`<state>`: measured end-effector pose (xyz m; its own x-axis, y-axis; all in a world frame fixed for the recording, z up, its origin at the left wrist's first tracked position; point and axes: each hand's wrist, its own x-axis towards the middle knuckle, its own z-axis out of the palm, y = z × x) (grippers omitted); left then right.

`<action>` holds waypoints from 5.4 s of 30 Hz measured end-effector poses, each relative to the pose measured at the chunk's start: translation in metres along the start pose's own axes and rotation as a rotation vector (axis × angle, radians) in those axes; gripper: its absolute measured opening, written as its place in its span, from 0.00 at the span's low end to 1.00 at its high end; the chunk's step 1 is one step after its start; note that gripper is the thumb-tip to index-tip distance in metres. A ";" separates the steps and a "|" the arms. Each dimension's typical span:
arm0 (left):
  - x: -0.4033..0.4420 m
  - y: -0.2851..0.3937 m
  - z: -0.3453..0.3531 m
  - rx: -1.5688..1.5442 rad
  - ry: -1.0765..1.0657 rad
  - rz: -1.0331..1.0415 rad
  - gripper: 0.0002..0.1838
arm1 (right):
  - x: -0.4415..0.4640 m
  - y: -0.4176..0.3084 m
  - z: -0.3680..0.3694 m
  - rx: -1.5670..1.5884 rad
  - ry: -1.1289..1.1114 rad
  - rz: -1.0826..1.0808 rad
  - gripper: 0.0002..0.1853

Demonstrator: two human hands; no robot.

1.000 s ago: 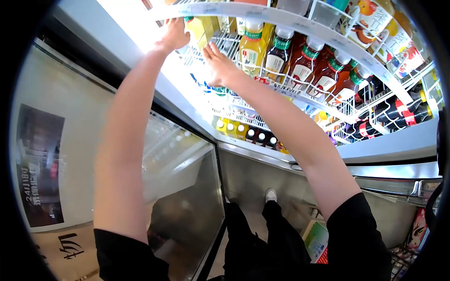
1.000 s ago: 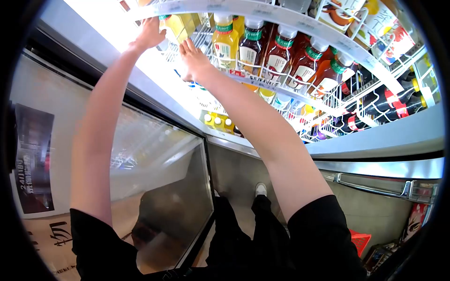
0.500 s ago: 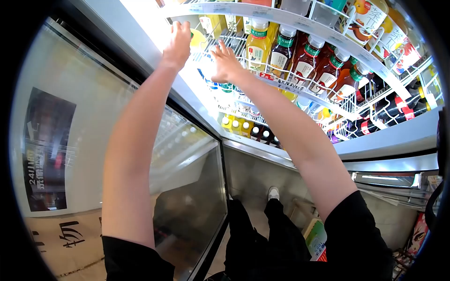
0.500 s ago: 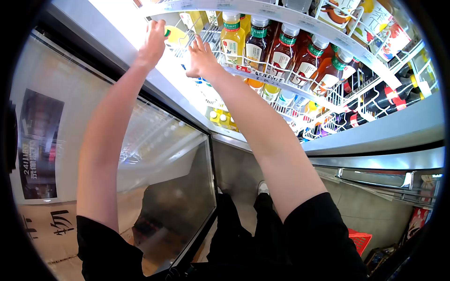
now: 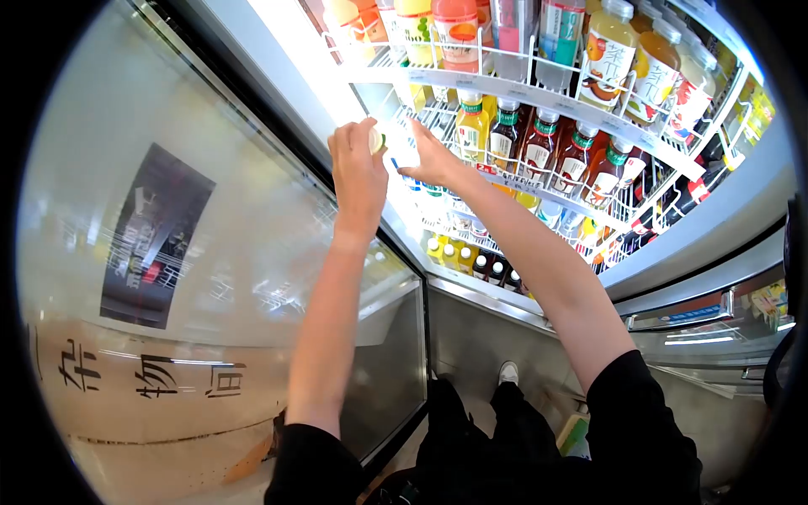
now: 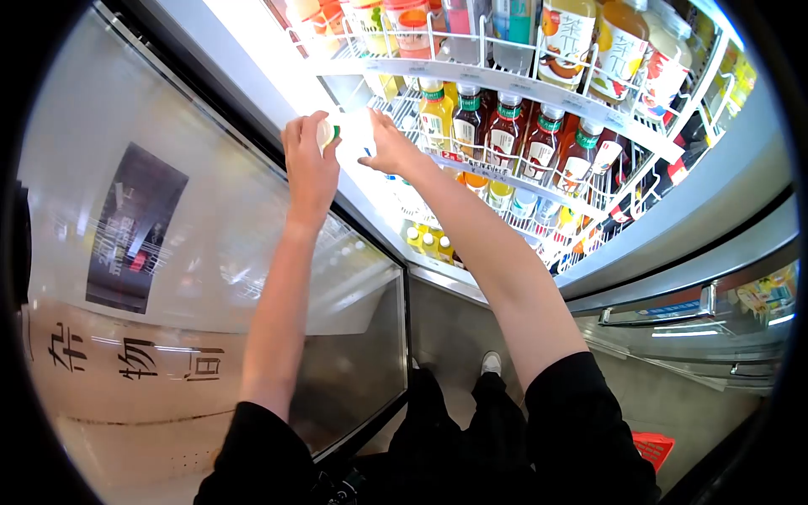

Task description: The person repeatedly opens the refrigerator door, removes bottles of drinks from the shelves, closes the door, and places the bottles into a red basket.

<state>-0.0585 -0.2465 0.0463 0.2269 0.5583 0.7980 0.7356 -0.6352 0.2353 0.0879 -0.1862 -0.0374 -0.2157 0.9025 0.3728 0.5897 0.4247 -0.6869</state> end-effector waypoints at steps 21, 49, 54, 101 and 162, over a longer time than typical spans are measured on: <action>-0.143 0.167 -0.203 0.469 0.162 -0.294 0.22 | -0.225 -0.160 -0.047 1.502 -0.122 0.183 0.27; -0.267 0.243 -0.320 -0.235 -0.119 -0.467 0.20 | -0.388 -0.291 -0.006 1.391 0.056 0.267 0.27; -0.313 0.251 -0.348 -0.657 0.132 -0.233 0.17 | -0.429 -0.311 0.002 1.330 0.077 0.296 0.27; -0.143 0.364 -0.047 -1.089 -0.599 -0.498 0.15 | -0.505 -0.142 -0.223 1.156 0.871 0.147 0.33; -0.375 0.657 0.027 -1.205 -1.699 1.170 0.18 | -0.868 -0.124 -0.123 0.805 1.754 1.204 0.23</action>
<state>0.3572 -0.8589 -0.1127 0.6747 -0.7371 -0.0388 -0.4331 -0.4379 0.7878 0.2978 -1.0308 -0.1995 0.8153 -0.0557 -0.5764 -0.5474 0.2504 -0.7985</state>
